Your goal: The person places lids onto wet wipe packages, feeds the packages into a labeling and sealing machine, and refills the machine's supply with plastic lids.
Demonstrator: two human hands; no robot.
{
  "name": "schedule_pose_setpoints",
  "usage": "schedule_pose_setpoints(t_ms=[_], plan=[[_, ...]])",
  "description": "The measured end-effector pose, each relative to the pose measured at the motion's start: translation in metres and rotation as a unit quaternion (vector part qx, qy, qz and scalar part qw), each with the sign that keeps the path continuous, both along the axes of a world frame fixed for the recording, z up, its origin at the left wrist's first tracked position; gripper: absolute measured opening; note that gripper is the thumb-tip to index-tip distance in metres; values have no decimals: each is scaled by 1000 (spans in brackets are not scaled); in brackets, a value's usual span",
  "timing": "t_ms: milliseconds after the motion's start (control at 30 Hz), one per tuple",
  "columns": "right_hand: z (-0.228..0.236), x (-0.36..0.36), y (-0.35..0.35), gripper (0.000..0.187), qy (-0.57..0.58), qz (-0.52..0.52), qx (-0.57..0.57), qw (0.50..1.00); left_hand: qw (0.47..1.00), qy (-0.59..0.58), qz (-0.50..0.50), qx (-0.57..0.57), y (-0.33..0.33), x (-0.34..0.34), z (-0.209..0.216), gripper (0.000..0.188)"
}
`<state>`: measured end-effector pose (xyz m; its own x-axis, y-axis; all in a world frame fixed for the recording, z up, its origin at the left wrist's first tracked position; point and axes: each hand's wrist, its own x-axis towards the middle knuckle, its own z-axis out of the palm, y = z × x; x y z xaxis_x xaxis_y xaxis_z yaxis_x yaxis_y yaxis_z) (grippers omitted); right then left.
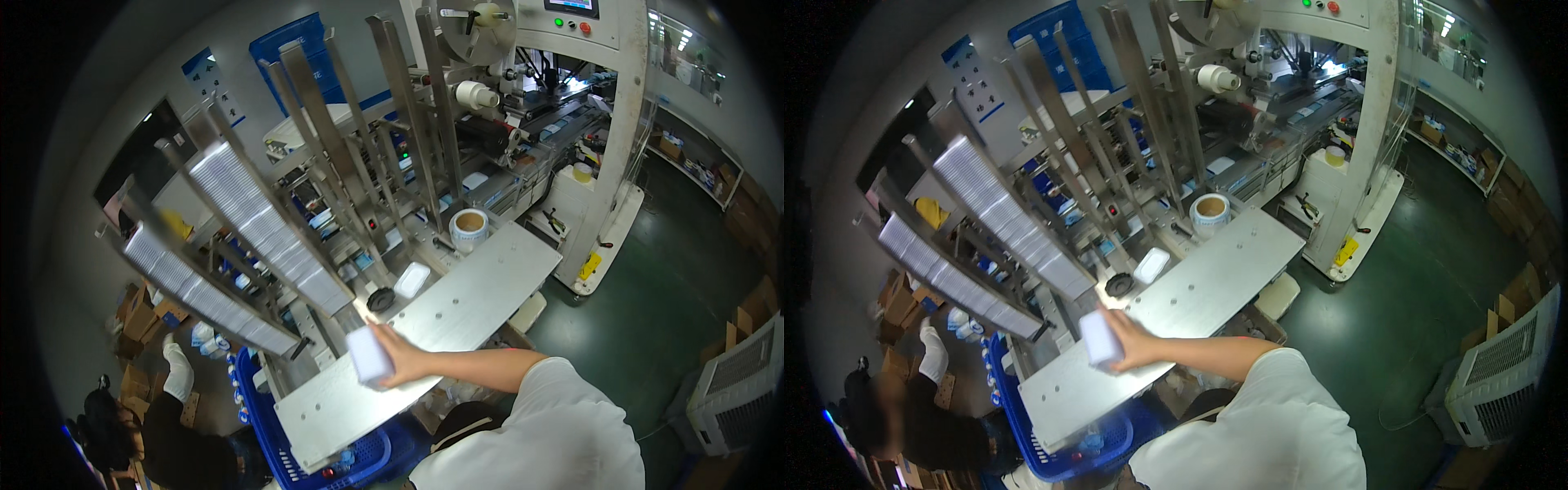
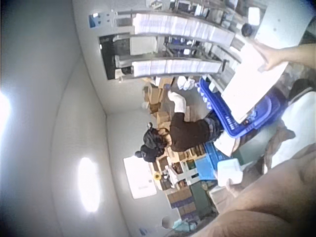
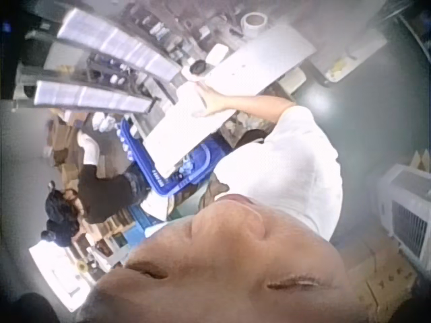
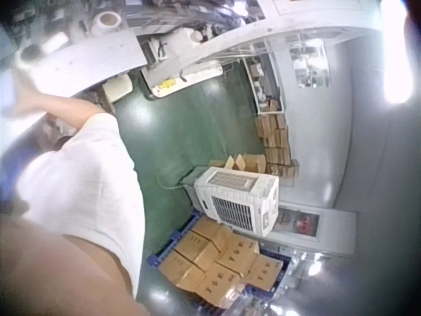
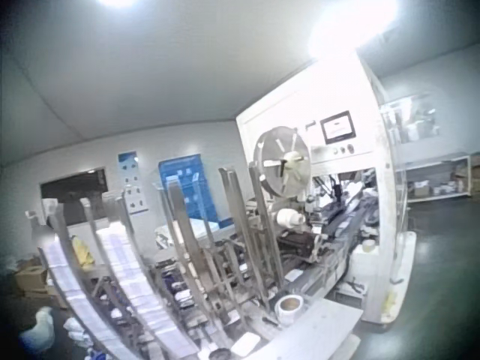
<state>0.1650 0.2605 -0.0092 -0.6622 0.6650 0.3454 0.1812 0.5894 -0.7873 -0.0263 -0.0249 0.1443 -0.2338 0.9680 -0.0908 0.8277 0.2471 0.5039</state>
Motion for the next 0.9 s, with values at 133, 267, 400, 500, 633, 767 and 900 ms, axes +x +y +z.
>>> schedule_pose_setpoints(t_ms=[133, 267, 400, 500, 633, 767, 900], plan=[[75, -3, 22, 125, -38, 79, 161, 983, 999, 0, -37, -7, 42, 12, 6, 75], [93, -7, 38, 119, -335, 206, 205, 896, 995, -16, -102, -6, 77, 18, 10, 82], [86, -12, 36, 116, -298, 185, 165, 922, 983, -42, -179, 9, 98, 15, 6, 89], [97, -29, 18, 120, -123, 109, 56, 985, 985, -30, -159, -66, 122, 10, -5, 102], [113, -39, 2, 122, -29, 15, -39, 999, 973, -73, -220, 0, 141, 4, 0, 98], [116, -53, -2, 118, -20, -29, -10, 999, 971, -104, -215, 21, 147, -14, -13, 101], [118, -72, -10, 115, -8, -51, 66, 996, 962, -134, -223, -84, 149, -32, -21, 109]])
